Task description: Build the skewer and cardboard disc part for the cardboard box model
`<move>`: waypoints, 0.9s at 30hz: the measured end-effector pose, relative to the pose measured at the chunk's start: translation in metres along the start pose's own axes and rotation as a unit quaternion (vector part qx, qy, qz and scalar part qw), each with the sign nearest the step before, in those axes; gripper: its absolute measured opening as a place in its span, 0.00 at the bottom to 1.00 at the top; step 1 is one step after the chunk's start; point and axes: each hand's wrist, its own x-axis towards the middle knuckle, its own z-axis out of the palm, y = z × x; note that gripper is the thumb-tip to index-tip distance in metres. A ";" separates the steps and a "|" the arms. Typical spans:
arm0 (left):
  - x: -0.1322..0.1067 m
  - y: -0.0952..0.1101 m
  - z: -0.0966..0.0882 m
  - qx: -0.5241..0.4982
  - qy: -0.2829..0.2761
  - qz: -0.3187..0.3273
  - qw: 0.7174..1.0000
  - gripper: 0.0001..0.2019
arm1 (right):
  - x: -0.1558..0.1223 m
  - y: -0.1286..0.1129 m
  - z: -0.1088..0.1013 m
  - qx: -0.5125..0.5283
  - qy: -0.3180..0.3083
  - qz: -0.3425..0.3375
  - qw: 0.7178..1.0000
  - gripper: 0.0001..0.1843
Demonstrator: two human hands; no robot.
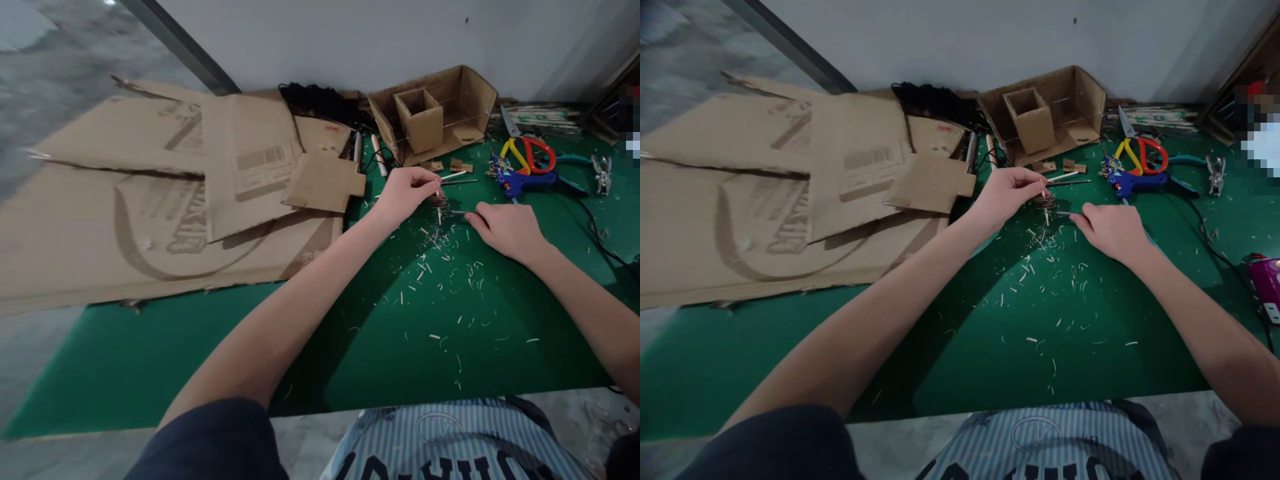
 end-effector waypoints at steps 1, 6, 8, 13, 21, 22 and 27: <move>0.000 0.000 0.000 0.009 -0.003 0.004 1.000 0.07 | -0.001 -0.001 -0.001 -0.007 -0.003 -0.004 1.000 0.32; 0.001 0.002 -0.001 0.032 -0.008 0.014 0.999 0.07 | -0.002 -0.007 -0.004 -0.039 -0.008 0.004 0.999 0.34; 0.001 0.003 -0.001 0.032 -0.008 0.019 0.999 0.08 | -0.003 -0.008 -0.005 -0.045 -0.009 0.007 0.999 0.34; 0.002 0.003 -0.002 0.047 -0.008 0.050 0.998 0.09 | -0.004 -0.010 -0.005 -0.048 0.003 0.020 0.999 0.34; -0.003 0.010 0.002 0.125 -0.003 0.090 0.988 0.08 | -0.007 -0.012 -0.004 -0.048 0.002 0.029 0.998 0.37; -0.003 0.011 0.003 0.130 0.000 0.092 0.987 0.08 | -0.007 -0.013 -0.004 -0.051 -0.005 0.031 0.998 0.37; -0.006 0.013 0.004 0.130 0.008 0.087 0.988 0.07 | -0.008 -0.019 -0.012 -0.056 -0.063 0.031 0.996 0.37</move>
